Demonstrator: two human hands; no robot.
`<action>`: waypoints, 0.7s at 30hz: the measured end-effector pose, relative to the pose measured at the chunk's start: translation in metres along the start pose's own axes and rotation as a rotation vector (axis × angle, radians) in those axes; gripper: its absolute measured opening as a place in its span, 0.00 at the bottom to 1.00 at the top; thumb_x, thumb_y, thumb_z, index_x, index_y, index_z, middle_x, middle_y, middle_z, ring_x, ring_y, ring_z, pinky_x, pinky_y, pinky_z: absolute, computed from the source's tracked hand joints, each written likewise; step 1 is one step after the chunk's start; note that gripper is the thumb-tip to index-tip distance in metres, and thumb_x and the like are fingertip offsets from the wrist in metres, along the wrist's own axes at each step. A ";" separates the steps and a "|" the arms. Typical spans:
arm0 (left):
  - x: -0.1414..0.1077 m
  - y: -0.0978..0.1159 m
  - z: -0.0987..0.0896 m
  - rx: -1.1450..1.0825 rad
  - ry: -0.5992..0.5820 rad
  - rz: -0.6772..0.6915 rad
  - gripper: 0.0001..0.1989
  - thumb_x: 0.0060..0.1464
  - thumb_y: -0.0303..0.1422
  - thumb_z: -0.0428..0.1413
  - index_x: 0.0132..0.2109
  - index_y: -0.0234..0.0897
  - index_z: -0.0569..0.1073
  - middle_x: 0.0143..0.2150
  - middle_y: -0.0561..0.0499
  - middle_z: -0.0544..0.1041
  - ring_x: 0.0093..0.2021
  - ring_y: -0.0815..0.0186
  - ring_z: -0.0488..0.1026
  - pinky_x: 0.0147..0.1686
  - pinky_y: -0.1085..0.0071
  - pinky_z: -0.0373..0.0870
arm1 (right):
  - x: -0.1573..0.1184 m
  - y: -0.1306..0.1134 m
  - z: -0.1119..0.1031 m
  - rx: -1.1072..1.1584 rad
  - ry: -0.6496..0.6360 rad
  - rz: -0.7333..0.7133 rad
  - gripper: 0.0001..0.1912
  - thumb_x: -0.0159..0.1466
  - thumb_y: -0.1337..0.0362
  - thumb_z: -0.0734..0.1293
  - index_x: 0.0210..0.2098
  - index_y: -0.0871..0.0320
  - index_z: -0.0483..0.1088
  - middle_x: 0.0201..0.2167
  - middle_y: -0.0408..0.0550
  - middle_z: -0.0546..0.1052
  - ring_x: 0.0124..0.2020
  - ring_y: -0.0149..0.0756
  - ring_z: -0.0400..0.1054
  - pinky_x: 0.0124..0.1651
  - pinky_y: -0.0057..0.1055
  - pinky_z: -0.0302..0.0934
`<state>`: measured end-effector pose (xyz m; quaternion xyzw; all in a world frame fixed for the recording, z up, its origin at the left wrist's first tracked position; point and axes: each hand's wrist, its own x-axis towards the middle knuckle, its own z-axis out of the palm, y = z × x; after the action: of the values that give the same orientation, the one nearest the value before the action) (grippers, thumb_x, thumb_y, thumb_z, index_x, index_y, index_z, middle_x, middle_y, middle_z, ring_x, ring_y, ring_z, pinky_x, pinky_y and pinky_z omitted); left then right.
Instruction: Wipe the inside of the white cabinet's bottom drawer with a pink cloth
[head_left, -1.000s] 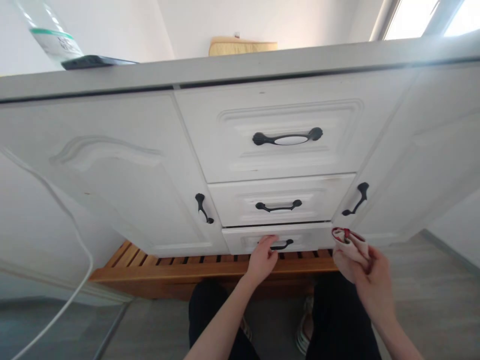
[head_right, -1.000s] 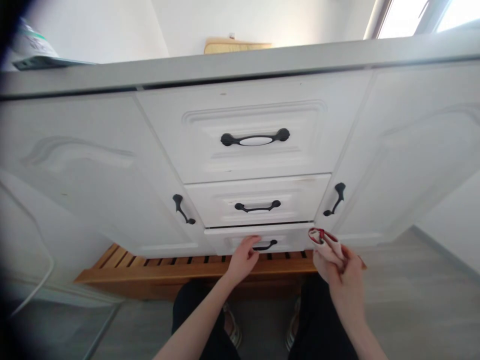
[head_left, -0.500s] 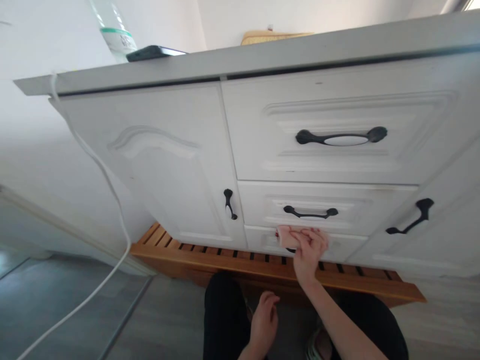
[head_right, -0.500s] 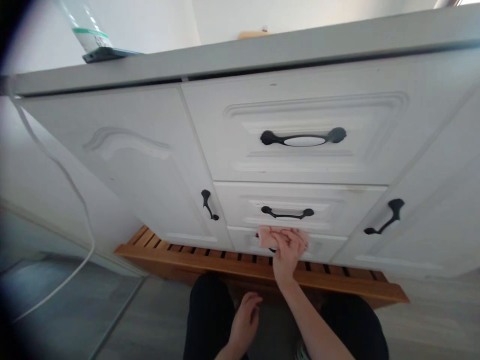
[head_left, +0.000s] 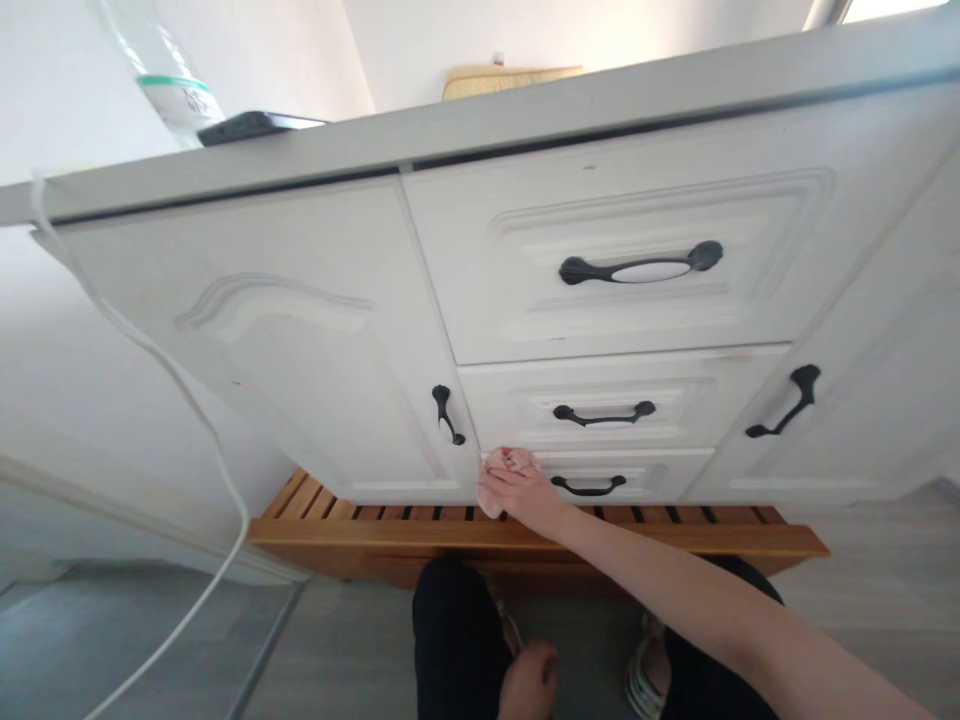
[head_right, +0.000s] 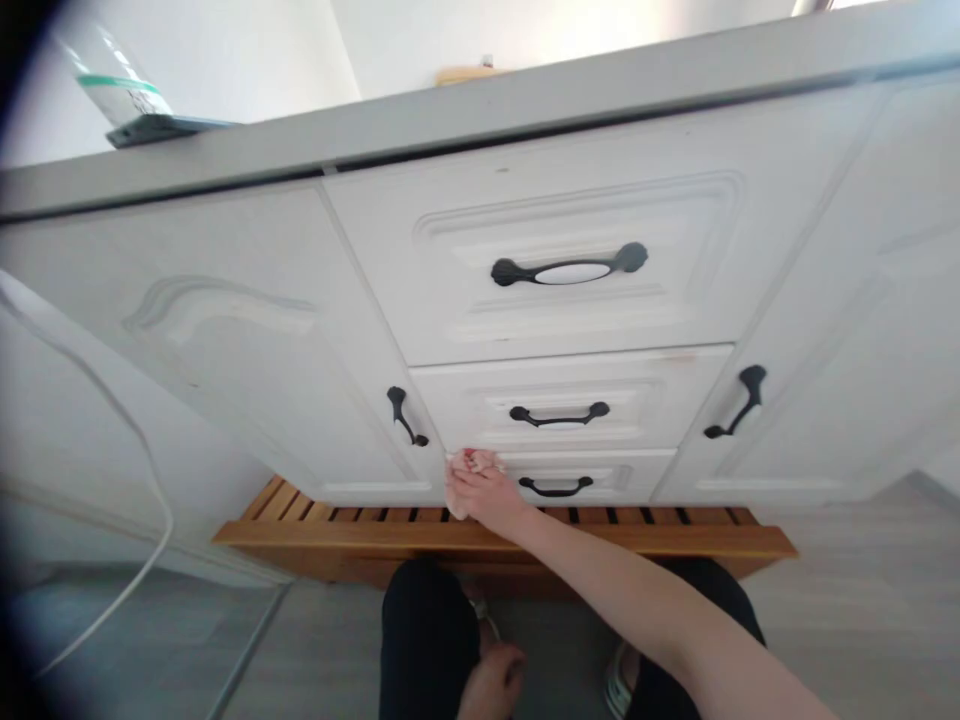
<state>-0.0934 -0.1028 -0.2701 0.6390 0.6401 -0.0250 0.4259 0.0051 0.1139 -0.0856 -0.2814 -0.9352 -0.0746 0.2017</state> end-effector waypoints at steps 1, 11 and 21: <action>0.000 0.000 -0.001 -0.006 0.004 -0.006 0.21 0.55 0.26 0.49 0.54 0.41 0.76 0.57 0.49 0.79 0.58 0.66 0.75 0.59 0.74 0.66 | -0.019 0.010 -0.009 -0.014 0.004 0.013 0.19 0.73 0.68 0.60 0.61 0.51 0.70 0.62 0.46 0.74 0.60 0.37 0.67 0.57 0.39 0.61; 0.000 0.013 -0.002 0.044 -0.034 0.002 0.20 0.57 0.28 0.49 0.53 0.40 0.79 0.56 0.46 0.80 0.57 0.61 0.76 0.58 0.69 0.68 | -0.259 0.122 -0.097 -0.270 0.121 0.575 0.24 0.66 0.71 0.60 0.51 0.40 0.79 0.52 0.45 0.80 0.54 0.47 0.67 0.59 0.48 0.50; 0.000 0.013 0.001 0.008 -0.021 0.014 0.19 0.57 0.29 0.50 0.51 0.42 0.80 0.55 0.47 0.81 0.56 0.58 0.77 0.57 0.65 0.70 | -0.108 0.020 -0.081 -0.236 0.401 0.330 0.28 0.70 0.74 0.61 0.58 0.34 0.73 0.48 0.45 0.79 0.51 0.40 0.68 0.63 0.43 0.52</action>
<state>-0.0824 -0.1014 -0.2641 0.6449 0.6311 -0.0313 0.4299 0.1257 0.0561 -0.0570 -0.4309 -0.8031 -0.2032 0.3578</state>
